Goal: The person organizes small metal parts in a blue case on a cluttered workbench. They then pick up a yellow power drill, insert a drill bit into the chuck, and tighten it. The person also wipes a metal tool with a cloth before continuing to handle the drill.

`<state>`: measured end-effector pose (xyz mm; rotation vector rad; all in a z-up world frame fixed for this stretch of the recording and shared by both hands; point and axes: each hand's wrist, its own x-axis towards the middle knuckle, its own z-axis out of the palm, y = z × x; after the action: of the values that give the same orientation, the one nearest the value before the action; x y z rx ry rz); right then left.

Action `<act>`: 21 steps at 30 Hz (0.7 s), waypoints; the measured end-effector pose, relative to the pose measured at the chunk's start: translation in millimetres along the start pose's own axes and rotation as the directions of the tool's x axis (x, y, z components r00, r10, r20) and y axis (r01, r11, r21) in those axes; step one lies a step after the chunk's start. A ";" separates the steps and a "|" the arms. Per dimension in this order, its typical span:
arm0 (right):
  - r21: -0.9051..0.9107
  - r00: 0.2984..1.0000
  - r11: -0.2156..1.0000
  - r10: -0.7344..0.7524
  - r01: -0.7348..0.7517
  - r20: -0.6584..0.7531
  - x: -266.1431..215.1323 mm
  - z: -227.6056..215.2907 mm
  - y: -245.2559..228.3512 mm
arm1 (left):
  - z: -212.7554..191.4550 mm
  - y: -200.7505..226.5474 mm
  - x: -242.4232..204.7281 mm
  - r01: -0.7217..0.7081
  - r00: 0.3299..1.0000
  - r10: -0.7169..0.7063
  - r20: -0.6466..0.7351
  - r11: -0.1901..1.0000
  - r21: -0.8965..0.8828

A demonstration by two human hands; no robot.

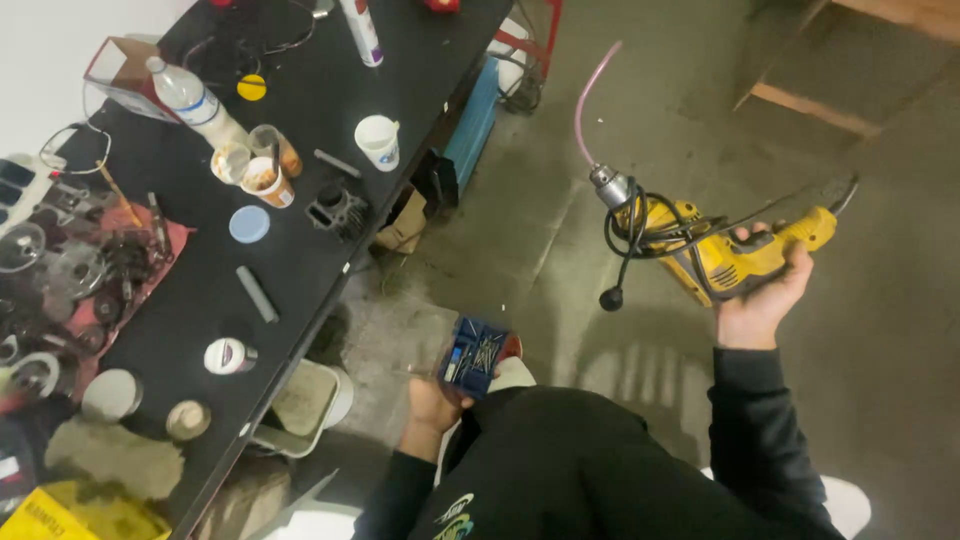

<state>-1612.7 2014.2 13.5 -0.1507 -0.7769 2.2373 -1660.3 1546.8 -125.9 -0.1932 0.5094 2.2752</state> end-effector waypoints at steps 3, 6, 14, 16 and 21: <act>0.044 0.997 0.997 0.071 -0.071 0.005 96.9 13.2 38.7 | 36.0 41.3 87.9 -0.001 0.992 0.013 0.129 0.996 -0.093; 0.033 0.996 0.996 0.082 -0.081 -0.031 187.9 3.9 82.3 | 94.0 89.7 157.3 0.152 0.918 -0.154 -0.364 0.988 -0.033; 0.158 0.934 0.933 0.341 -0.323 -0.106 444.6 -8.6 241.9 | 89.4 157.3 353.4 -0.087 0.955 0.130 -0.269 0.982 0.166; 0.148 0.924 0.921 0.374 -0.360 -0.083 515.2 -13.9 297.3 | 82.8 170.8 405.1 -0.120 0.928 0.170 -0.332 0.979 0.164; 0.105 0.872 0.871 0.486 -0.479 -0.052 684.8 -10.7 433.6 | 89.2 210.8 525.5 -0.289 0.867 0.320 -0.381 0.947 0.137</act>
<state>-2365.4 2260.7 -158.9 -0.4276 -0.6447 2.7157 -2171.6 1805.8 -135.6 -0.5852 0.8926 2.5274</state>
